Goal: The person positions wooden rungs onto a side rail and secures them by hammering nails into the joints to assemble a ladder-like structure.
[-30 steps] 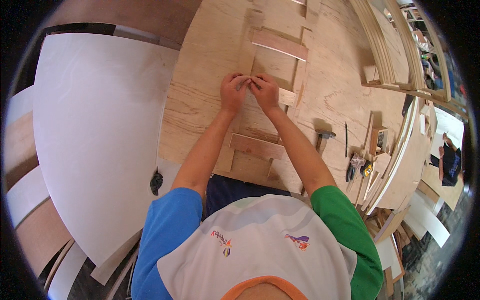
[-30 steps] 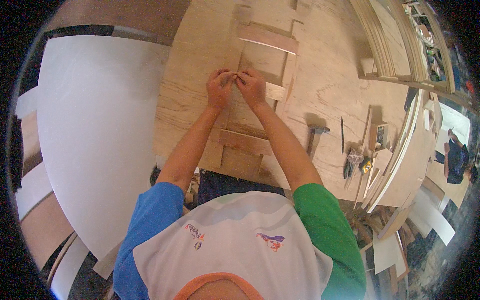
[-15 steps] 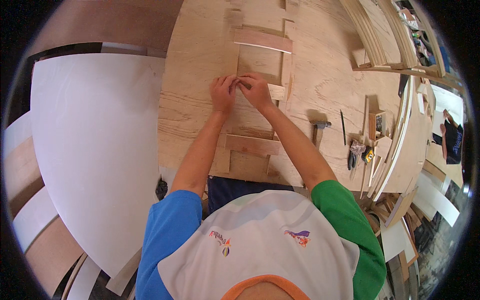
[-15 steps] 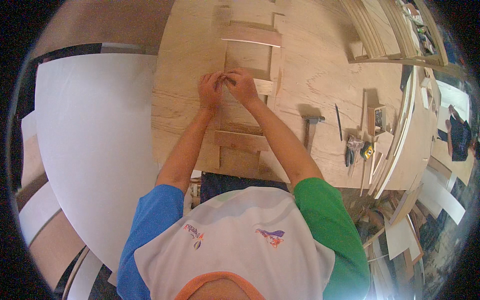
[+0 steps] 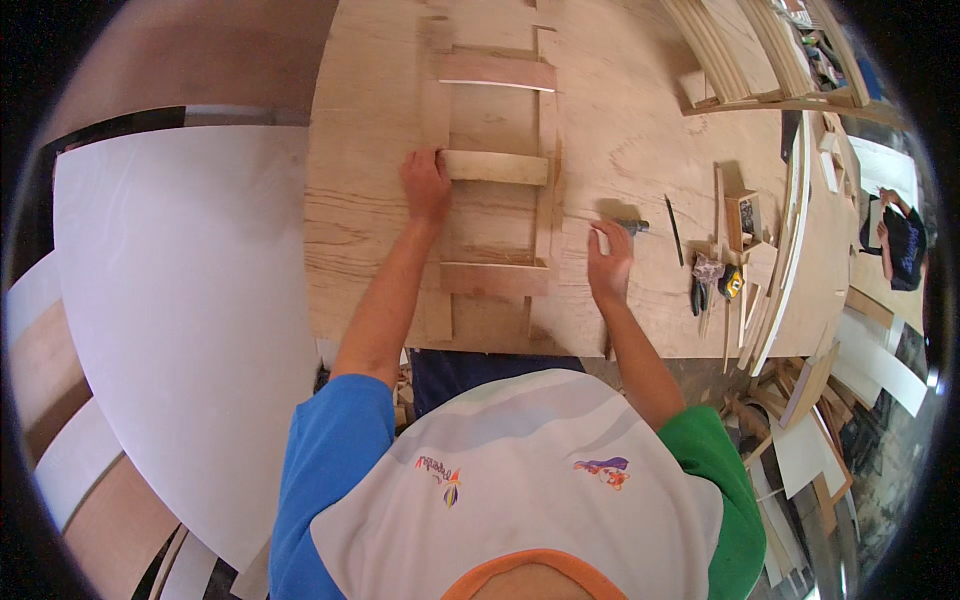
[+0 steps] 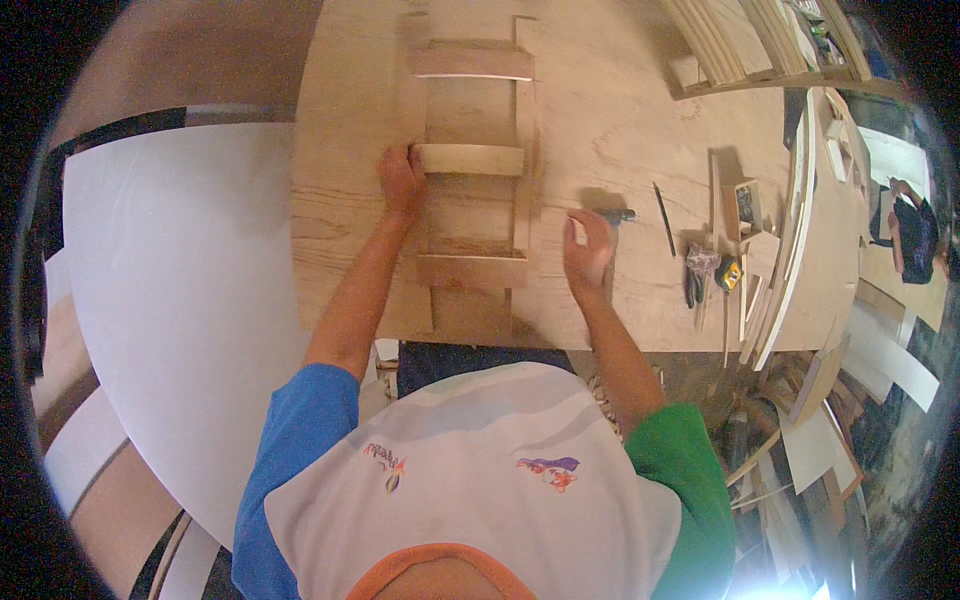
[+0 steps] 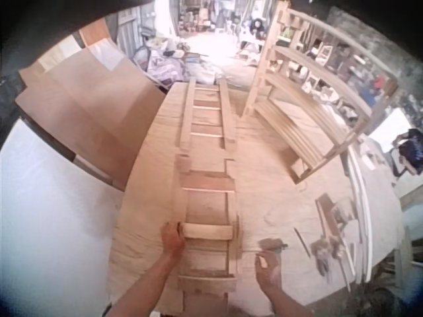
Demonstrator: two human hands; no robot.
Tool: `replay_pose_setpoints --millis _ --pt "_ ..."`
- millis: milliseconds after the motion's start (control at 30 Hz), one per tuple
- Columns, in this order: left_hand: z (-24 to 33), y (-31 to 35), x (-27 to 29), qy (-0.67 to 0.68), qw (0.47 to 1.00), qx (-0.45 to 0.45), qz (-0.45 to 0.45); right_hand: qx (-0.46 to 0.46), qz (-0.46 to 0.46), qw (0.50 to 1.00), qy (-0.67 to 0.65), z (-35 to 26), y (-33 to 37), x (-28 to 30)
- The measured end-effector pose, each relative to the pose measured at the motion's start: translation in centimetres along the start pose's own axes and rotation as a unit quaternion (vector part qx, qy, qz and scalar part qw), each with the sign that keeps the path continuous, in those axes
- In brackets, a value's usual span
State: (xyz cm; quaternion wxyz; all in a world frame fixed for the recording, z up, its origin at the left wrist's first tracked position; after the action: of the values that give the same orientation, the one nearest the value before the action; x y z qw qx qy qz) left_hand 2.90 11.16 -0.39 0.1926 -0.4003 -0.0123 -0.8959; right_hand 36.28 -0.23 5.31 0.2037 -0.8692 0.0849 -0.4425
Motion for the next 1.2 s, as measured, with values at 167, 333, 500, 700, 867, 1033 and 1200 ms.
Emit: replay_pose_setpoints --millis 167,333,500,700,867,1033,1200 --pt "0.0 -0.1 -0.6 -0.085 0.996 -0.012 -0.001 -0.085 0.009 0.987 0.133 4.6 5.4 5.3" --pt "0.9 0.2 -0.6 -0.070 0.996 -0.047 0.011 -0.115 -0.009 0.984 0.132 6.2 9.0 6.7" --pt "1.2 0.5 -0.8 -0.085 0.994 -0.073 0.017 -0.147 -0.031 0.976 0.155 7.3 10.5 6.4" --pt "1.3 0.6 -0.6 -0.070 0.994 -0.076 0.016 -0.272 -0.066 0.958 0.065 8.3 11.6 4.6" --pt "1.4 0.5 -0.8 -0.074 0.994 -0.080 0.014 -0.270 -0.109 0.954 0.074 9.3 12.1 3.4" --pt "1.2 0.3 -0.9 -0.088 0.993 -0.080 0.007 -0.239 -0.109 0.960 0.094 9.3 11.9 3.1" --pt "0.4 0.1 -1.3 -0.067 0.996 -0.065 -0.001 -0.244 -0.108 0.960 0.084 9.4 11.9 3.0"
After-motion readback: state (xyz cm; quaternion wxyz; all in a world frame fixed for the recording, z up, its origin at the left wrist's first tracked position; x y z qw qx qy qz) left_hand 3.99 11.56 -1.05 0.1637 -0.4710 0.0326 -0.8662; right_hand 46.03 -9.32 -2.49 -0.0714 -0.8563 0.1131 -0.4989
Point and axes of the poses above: each hand's wrist, its own y-axis away from the middle knuckle, its own x-axis out of the back of the hand, z = x × y, the point moved 10 cm from there along -y, towards the middle knuckle, and after that the axes turned 15 degrees about x, right-handed, at the moved point
